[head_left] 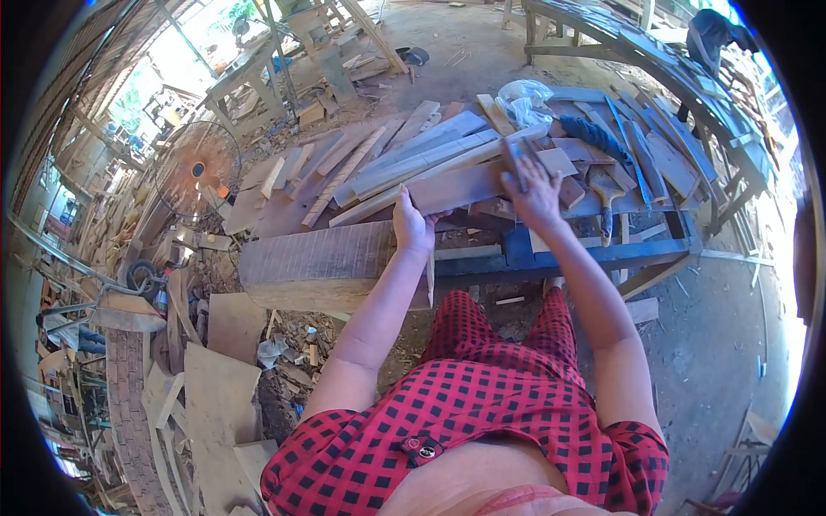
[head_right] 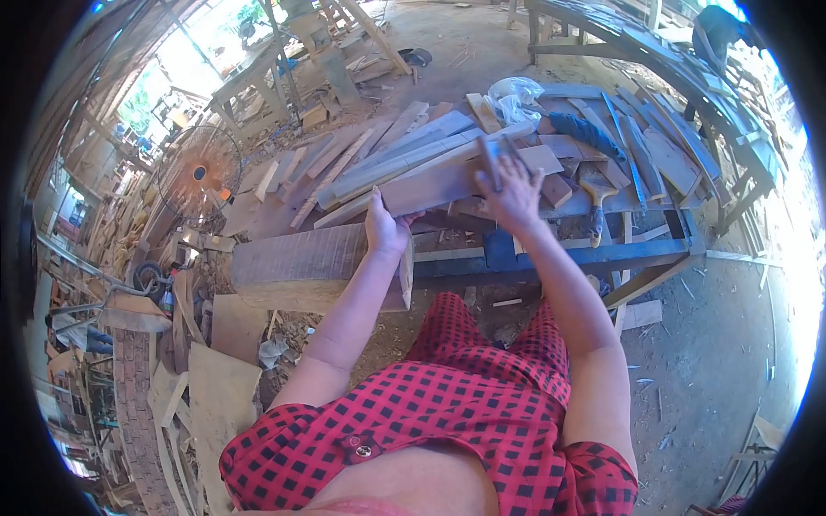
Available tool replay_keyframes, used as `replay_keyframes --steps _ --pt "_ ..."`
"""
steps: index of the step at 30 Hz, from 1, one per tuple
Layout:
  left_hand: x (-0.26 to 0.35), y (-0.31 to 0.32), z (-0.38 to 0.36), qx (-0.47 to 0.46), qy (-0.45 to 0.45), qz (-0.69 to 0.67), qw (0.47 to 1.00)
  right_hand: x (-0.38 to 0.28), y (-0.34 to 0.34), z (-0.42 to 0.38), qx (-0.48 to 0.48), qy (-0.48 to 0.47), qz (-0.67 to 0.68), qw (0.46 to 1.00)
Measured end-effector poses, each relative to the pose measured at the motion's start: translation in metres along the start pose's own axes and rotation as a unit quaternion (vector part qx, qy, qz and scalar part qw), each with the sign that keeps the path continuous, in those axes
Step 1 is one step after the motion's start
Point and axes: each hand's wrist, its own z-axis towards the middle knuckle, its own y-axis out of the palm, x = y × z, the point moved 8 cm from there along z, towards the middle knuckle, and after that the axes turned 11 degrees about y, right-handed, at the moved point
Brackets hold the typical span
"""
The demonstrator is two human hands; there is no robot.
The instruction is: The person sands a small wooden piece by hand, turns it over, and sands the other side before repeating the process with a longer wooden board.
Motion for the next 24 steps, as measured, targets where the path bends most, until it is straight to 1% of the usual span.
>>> replay_keyframes --steps 1,2,4,5,7,8,10,11,13,14,15,16,17,18,19,20,21,22,23,24 --pt "0.001 0.002 -0.001 -0.001 0.0 0.0 1.0 0.016 -0.005 0.011 -0.01 0.033 -0.005 0.999" --pt "0.001 0.002 -0.002 0.008 0.001 -0.002 1.0 0.027 -0.009 0.02 -0.009 0.033 -0.004 0.999" --pt "0.003 0.002 -0.001 0.018 0.004 -0.004 1.0 0.057 -0.01 0.036 -0.044 0.113 -0.007 0.993" --pt "0.002 0.002 -0.001 0.022 0.003 0.0 1.0 0.063 -0.01 0.042 -0.044 0.112 -0.005 0.993" --pt "0.002 0.0 -0.002 0.027 0.002 0.005 1.0 0.081 -0.006 0.048 -0.034 0.158 -0.007 0.987" --pt "0.002 0.0 -0.002 0.028 0.004 0.009 1.0 0.076 -0.005 0.046 -0.035 0.158 -0.006 0.987" --pt "0.004 0.001 -0.002 0.027 0.006 0.012 1.0 0.067 -0.001 0.044 -0.025 0.197 -0.049 0.979" --pt "0.004 0.001 -0.002 0.027 0.005 0.009 1.0 0.046 -0.003 0.036 -0.032 0.158 -0.079 0.984" --pt "0.003 0.0 -0.002 0.026 0.002 0.005 1.0 -0.011 -0.009 0.008 -0.027 0.066 -0.036 0.997" --pt "0.002 0.001 0.0 -0.002 0.002 0.007 1.0 -0.045 -0.017 -0.01 0.012 -0.018 0.012 1.0" --pt "0.0 0.002 0.001 -0.031 0.001 0.01 0.999 -0.073 -0.015 -0.024 -0.035 -0.059 0.065 0.996" --pt "-0.007 -0.004 0.004 -0.032 0.0 0.011 0.999 -0.102 -0.015 -0.042 -0.02 -0.14 0.102 0.985" --pt "-0.015 -0.011 0.007 -0.043 0.006 -0.045 0.998 -0.126 -0.012 -0.056 -0.087 -0.151 0.088 0.981" --pt "-0.02 -0.015 0.01 -0.054 0.013 -0.102 0.993 -0.143 0.002 -0.065 -0.11 -0.196 0.068 0.972" --pt "-0.024 -0.02 0.013 -0.064 0.021 -0.158 0.985 -0.151 0.009 -0.073 -0.127 -0.215 0.095 0.964" --pt "-0.024 -0.021 0.013 -0.063 0.023 -0.156 0.985 -0.16 0.007 -0.079 -0.144 -0.235 0.122 0.953" --pt "-0.022 -0.017 0.012 -0.093 0.035 -0.171 0.98 -0.159 0.009 -0.078 -0.145 -0.237 0.123 0.953" --pt "-0.019 -0.014 0.011 -0.123 0.047 -0.186 0.974 -0.153 0.01 -0.074 -0.126 -0.233 0.087 0.96" --pt "-0.005 -0.013 0.006 -0.004 0.055 -0.049 0.997 -0.145 0.01 -0.069 -0.107 -0.229 0.049 0.966" --pt "-0.001 -0.01 0.005 -0.002 0.056 -0.051 0.997 -0.139 0.004 -0.064 -0.107 -0.231 0.048 0.966"
